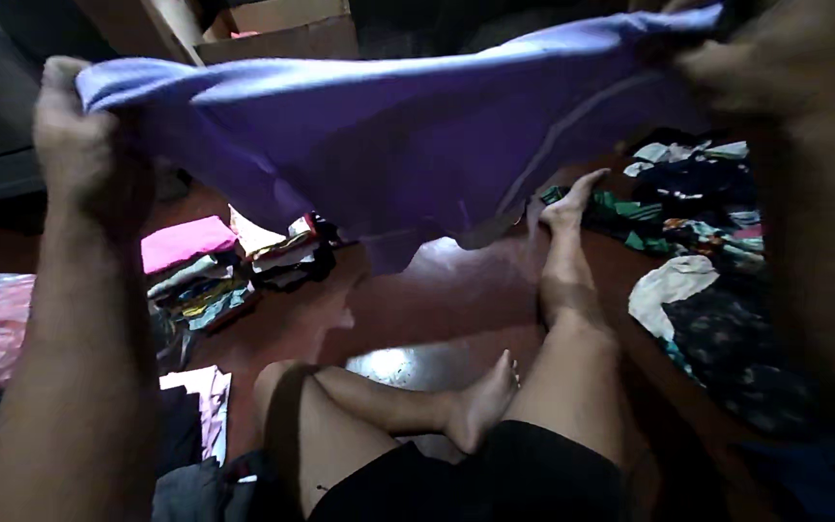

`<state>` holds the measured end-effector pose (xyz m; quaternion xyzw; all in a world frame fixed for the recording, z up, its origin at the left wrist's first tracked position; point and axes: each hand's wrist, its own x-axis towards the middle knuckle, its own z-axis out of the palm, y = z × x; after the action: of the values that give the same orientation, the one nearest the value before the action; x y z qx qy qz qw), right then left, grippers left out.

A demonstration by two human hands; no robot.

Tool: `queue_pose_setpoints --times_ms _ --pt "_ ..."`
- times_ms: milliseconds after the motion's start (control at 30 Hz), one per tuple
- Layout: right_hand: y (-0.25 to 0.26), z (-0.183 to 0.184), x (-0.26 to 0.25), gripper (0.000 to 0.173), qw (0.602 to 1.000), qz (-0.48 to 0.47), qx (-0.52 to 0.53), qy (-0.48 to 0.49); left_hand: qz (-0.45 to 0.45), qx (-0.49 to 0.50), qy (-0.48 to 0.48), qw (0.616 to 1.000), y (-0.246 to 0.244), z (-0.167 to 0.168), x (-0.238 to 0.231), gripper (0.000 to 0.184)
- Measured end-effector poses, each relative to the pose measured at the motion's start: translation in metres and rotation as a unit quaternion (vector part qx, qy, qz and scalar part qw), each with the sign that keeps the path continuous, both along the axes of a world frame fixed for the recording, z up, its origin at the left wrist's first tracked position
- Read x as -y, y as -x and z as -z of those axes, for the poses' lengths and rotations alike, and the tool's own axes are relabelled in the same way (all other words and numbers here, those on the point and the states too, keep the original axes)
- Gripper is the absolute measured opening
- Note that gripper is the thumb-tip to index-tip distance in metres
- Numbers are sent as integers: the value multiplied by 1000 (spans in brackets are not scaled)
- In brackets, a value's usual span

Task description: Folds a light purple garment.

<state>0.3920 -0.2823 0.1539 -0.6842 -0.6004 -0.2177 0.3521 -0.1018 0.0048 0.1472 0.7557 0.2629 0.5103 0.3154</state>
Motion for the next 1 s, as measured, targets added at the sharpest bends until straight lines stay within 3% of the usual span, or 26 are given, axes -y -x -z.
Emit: queue_pose_setpoints --times_ms 67,133,167,200,267,300,333,367,400,500,567,633,700,767,800,867,933,1000 --pt "23 36 31 42 994 -113 -10 -3 90 -18 -6 996 50 54 3 25" --pt "56 100 59 25 976 -208 -63 28 39 -165 15 985 99 116 19 29" --pt "71 143 70 17 965 -232 -101 70 9 -267 48 963 118 147 29 32" --pt "84 192 80 14 949 -247 -139 136 9 -370 98 924 136 181 30 32" --pt "122 274 94 22 886 -290 -192 308 41 -566 209 797 157 241 30 48" --pt "141 303 97 25 835 -325 -201 396 48 -619 245 744 154 261 34 54" --pt "156 322 97 28 783 -360 -199 467 48 -640 258 722 145 275 40 56" --pt "166 333 92 28 746 -387 -196 506 39 -636 253 728 132 283 46 56" --pt "172 337 83 29 734 -399 -200 511 29 -625 239 743 115 290 53 53" --pt "162 336 40 28 787 -332 -237 462 -1 -621 170 765 52 311 78 48" --pt "145 353 7 30 819 -219 -242 472 7 -619 149 772 4 327 85 46" --pt "133 379 -11 39 818 -82 -253 510 15 -593 190 783 -38 352 84 47" --pt "131 405 -16 56 808 41 -290 511 -33 -546 264 795 -62 390 76 66" --pt "139 429 -6 81 789 134 -320 506 -114 -546 314 769 -67 422 74 104" --pt "143 438 3 91 778 163 -319 516 -134 -557 331 750 -68 430 74 110" --pt "146 442 14 91 757 185 -305 547 -120 -580 341 730 -65 431 69 92" --pt "144 442 14 78 745 171 -313 563 -94 -598 312 732 -52 418 60 62" --pt "134 447 11 60 757 137 -365 525 -94 -603 260 749 -30 398 53 39"
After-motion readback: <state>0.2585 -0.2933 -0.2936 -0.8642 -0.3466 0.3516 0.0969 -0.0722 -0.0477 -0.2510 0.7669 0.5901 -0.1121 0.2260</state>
